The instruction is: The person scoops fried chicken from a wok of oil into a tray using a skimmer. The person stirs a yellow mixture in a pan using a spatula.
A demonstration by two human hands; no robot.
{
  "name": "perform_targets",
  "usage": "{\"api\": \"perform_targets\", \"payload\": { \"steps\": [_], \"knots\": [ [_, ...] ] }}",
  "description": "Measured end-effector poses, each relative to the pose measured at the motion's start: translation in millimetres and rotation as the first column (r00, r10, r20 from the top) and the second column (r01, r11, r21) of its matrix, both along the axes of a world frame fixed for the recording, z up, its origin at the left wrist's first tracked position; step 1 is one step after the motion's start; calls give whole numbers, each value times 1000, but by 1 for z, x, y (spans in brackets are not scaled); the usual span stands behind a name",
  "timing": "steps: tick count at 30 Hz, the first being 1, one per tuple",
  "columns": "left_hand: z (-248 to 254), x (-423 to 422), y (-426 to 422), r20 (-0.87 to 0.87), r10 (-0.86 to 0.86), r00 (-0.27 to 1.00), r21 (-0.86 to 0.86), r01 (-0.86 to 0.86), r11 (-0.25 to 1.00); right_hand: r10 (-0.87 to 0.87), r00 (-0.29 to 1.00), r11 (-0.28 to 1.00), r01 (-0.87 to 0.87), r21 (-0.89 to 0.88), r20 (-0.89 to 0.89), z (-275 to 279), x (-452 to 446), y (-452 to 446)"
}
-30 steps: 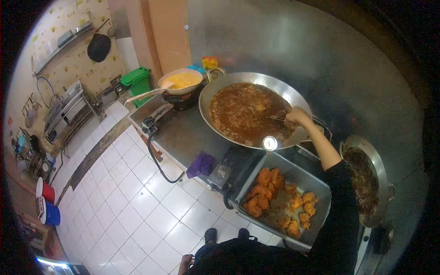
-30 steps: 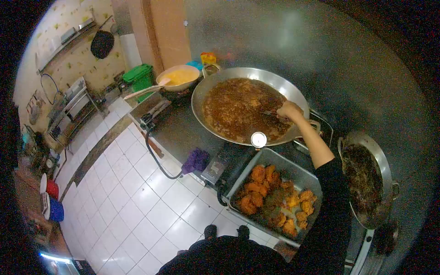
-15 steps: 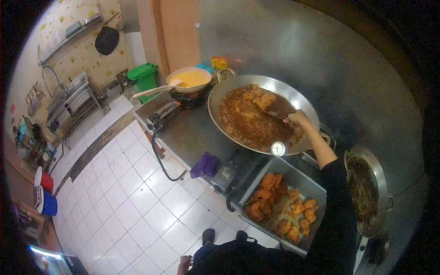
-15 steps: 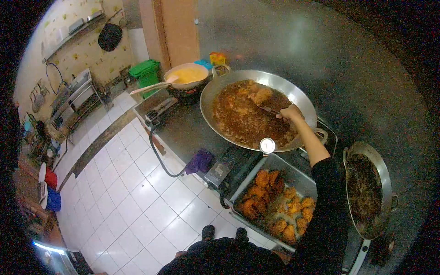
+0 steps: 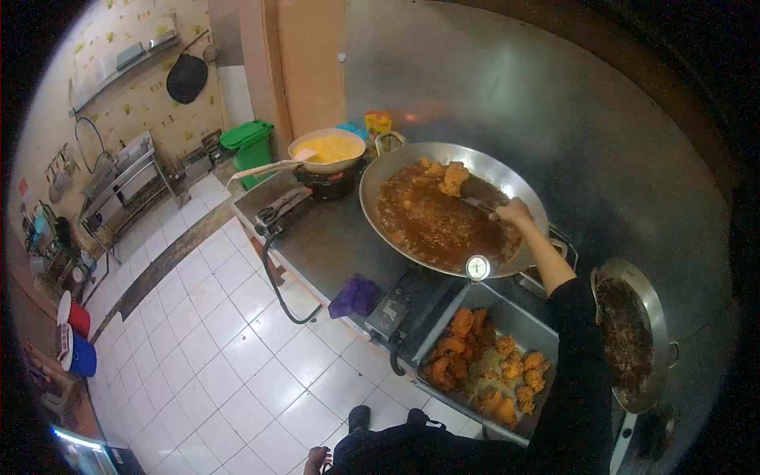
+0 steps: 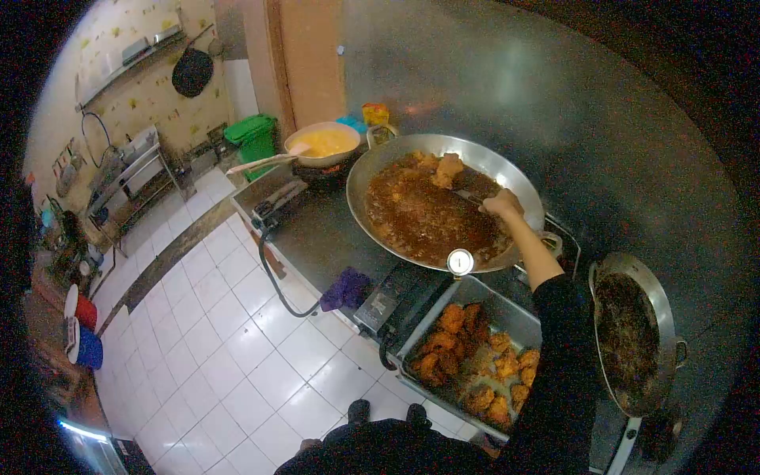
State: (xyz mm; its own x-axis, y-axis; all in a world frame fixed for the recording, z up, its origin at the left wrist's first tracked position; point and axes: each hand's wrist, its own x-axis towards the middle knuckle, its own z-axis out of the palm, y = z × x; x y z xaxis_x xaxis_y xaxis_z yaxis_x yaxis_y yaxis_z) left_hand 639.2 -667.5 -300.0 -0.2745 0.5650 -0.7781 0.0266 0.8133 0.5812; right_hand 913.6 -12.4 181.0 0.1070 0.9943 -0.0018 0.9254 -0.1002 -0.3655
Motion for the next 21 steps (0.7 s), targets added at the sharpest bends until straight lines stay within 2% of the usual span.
{"api": "perform_targets", "payload": {
  "steps": [1,3,4,6,10,13,15,17,19,21],
  "knots": [
    [3,-2,2,-18,-18,1000,22,19,1000,-2,1000,1000,2,2,-1,-4,1,4],
    [11,-3,6,-57,-55,997,73,59,996,73,967,986,-107,-131,-242,-5,-5,3],
    [16,-3,9,-82,-70,994,100,78,992,78,966,986,-111,-128,-245,-8,-9,3],
    [24,-4,15,-54,-38,998,79,42,996,107,905,989,-140,-52,-412,-13,-16,-1],
    [37,0,17,-69,-39,997,47,43,998,26,916,996,-60,-73,-401,-11,-27,-7],
    [15,0,6,-17,-4,1000,9,5,1000,-5,935,995,-32,-99,-356,-11,-27,-12],
    [-5,1,-4,1,1,1000,-12,-1,1000,28,928,1000,-29,5,-372,-12,-23,-19],
    [-14,1,-9,14,8,1000,-23,-7,1000,17,937,999,-1,44,-348,-27,-11,-7],
    [-21,1,-12,24,12,1000,-27,-11,1000,2,947,996,27,85,-322,-16,-11,-19],
    [-27,0,-14,27,6,1000,-27,-5,1000,-22,925,997,-7,-73,-380,1,-9,-36]
  ]
}}
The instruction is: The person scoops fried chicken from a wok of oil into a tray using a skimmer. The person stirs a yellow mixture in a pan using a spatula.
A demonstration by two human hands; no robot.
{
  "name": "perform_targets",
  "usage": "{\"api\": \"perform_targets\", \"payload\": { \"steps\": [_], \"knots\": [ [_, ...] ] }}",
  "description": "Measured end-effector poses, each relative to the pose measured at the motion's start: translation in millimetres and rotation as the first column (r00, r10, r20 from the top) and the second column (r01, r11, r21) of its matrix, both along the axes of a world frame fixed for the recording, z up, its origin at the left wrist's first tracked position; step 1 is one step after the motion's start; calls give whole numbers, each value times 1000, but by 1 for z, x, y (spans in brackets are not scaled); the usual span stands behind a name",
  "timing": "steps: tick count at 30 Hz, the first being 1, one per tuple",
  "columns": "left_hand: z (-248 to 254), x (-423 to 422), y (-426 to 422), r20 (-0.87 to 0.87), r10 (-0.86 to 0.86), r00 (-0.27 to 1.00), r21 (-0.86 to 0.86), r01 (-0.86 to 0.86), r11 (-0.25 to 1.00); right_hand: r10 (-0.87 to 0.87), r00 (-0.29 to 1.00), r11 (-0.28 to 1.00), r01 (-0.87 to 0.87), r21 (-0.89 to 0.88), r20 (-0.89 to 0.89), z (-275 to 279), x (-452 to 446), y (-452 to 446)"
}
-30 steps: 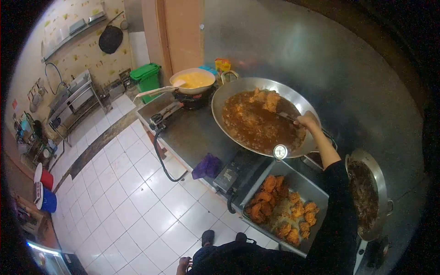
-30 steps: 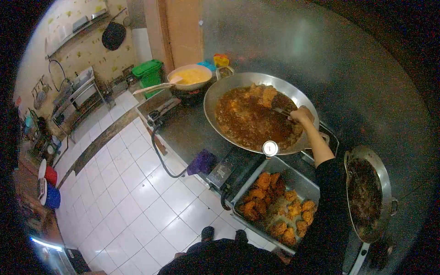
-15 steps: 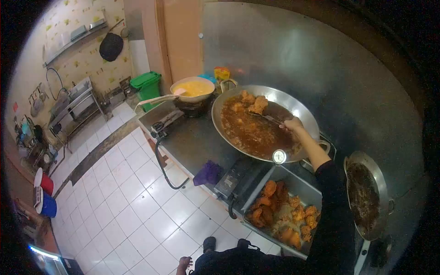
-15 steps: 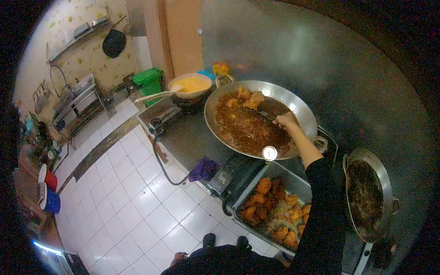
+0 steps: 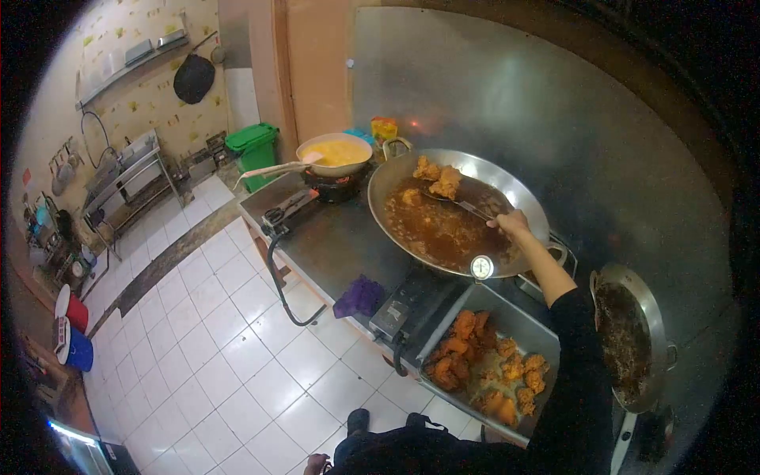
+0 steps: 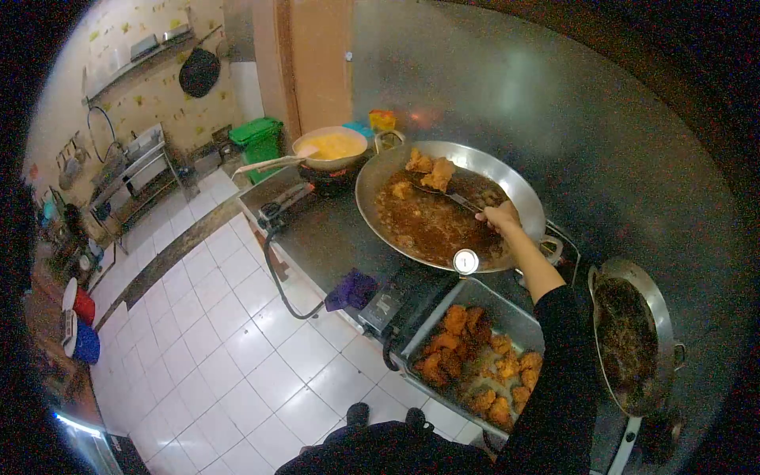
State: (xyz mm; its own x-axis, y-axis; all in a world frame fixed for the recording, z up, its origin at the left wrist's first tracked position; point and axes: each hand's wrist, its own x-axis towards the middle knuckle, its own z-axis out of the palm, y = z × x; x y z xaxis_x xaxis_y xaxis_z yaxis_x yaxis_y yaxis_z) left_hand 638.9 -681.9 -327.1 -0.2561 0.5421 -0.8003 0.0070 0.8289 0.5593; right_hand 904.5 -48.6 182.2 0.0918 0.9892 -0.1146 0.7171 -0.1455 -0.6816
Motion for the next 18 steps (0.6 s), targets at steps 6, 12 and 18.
{"api": "perform_targets", "payload": {
  "steps": [6,12,18],
  "knots": [
    [-20,-12,-7,-96,-156,983,83,164,983,51,994,994,-59,87,93,9,-1,-2],
    [-41,-4,-4,-52,-14,999,48,17,999,-42,928,990,-13,144,370,-7,-7,26],
    [-21,-9,26,20,65,998,-43,-64,997,45,996,999,-44,-10,76,-8,-2,35]
  ]
}}
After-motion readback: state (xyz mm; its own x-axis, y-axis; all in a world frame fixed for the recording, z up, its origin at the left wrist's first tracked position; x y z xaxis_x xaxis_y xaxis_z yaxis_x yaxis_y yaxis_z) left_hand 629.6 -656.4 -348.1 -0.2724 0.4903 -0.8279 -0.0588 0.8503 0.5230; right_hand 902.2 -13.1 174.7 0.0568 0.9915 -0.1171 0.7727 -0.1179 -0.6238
